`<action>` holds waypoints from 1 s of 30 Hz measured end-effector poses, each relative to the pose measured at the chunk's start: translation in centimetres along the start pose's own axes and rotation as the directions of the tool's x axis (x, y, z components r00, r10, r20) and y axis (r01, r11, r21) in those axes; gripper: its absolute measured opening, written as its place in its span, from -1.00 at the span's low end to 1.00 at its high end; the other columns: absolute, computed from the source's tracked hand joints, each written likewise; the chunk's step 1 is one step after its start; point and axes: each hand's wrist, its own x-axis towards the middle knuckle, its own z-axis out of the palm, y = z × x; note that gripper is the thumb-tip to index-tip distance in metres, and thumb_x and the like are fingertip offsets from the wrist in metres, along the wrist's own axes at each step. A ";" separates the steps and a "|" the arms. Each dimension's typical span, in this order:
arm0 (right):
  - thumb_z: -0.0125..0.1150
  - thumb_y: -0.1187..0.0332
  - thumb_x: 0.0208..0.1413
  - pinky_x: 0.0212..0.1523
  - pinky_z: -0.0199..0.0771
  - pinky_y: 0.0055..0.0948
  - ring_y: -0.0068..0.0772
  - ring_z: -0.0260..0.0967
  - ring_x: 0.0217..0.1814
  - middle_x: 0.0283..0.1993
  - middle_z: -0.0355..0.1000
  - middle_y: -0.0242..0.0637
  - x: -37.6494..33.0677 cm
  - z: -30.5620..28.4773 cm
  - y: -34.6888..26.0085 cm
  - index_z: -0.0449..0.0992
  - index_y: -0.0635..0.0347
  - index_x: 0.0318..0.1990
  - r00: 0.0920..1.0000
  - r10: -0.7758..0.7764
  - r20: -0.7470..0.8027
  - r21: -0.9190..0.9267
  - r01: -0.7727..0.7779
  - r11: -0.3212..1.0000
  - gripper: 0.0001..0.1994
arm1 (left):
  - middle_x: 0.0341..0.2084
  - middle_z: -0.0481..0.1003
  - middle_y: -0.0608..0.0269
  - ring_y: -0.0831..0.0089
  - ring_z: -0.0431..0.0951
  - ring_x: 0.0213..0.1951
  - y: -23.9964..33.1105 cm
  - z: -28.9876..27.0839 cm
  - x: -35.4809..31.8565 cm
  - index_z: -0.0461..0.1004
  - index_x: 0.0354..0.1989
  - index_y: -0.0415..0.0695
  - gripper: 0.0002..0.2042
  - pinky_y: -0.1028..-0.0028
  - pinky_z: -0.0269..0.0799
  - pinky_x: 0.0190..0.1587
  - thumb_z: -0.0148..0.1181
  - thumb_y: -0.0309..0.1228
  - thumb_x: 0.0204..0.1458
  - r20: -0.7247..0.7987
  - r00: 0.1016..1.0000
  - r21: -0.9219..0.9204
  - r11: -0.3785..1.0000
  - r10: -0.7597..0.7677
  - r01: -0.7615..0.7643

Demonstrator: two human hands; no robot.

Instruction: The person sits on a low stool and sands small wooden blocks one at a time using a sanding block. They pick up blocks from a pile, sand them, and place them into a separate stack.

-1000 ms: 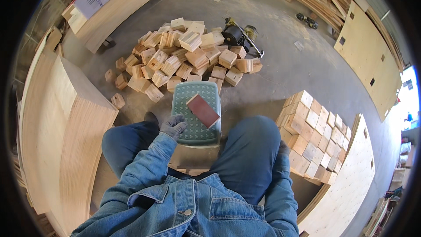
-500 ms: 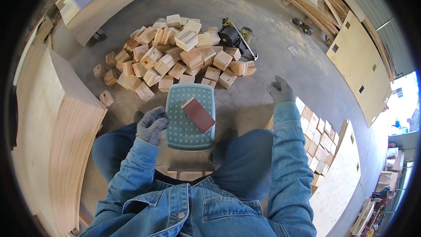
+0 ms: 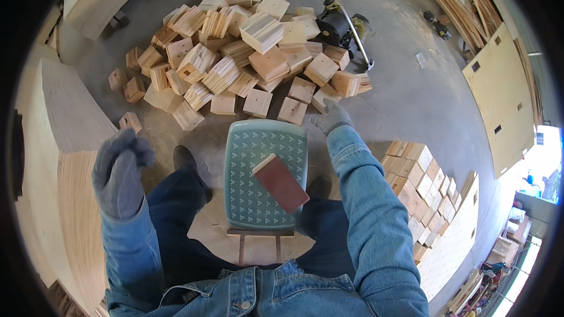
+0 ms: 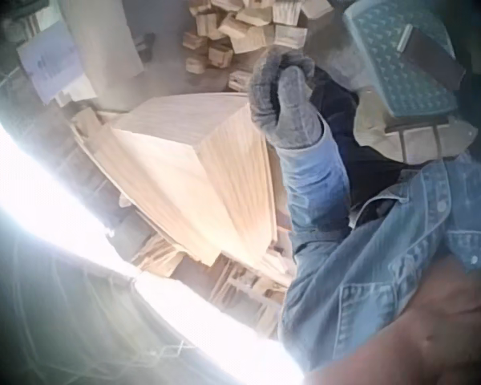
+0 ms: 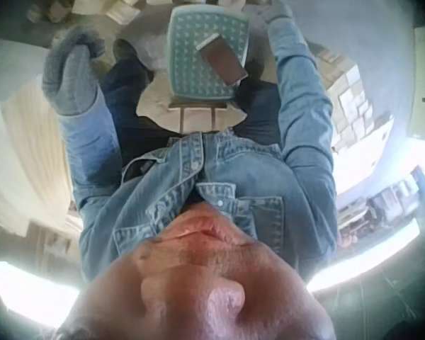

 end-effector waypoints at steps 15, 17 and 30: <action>0.57 -0.03 -0.12 0.49 0.34 -0.21 0.03 0.33 0.50 0.49 0.32 0.03 9.6 6.6 -12.0 0.28 0.18 0.50 0.849 -0.285 0.446 -0.277 0.433 0.858 0.01 | -0.21 0.67 0.09 0.30 0.67 -0.23 2.6 0.9 2.0 0.55 0.09 -0.24 -0.54 0.37 0.55 -0.16 0.32 -0.08 0.25 0.009 0.993 0.525 0.846 -0.118 0.096; 0.58 -0.02 -0.11 0.48 0.35 -0.20 0.04 0.33 0.49 0.49 0.32 0.03 11.2 7.9 -11.5 0.30 0.20 0.48 0.844 -0.272 0.462 -0.250 0.419 0.873 -0.01 | -0.18 0.68 0.07 0.33 0.66 -0.29 1.9 0.0 2.5 0.56 0.12 -0.23 -0.49 0.37 0.57 -0.24 0.43 -0.11 0.16 0.071 0.986 0.520 0.849 -0.153 0.094; 0.54 0.07 -0.04 0.37 0.47 -0.16 0.02 0.48 0.34 0.29 0.53 0.01 13.7 11.4 -11.2 0.45 0.11 0.39 0.871 -0.202 0.448 -0.226 0.329 0.917 -0.20 | -0.17 0.61 -0.26 -0.01 0.66 -0.18 0.4 4.3 5.3 0.51 0.10 -0.39 -0.45 0.13 0.56 -0.05 0.43 -0.19 0.09 -0.124 0.959 0.270 0.921 -0.255 0.280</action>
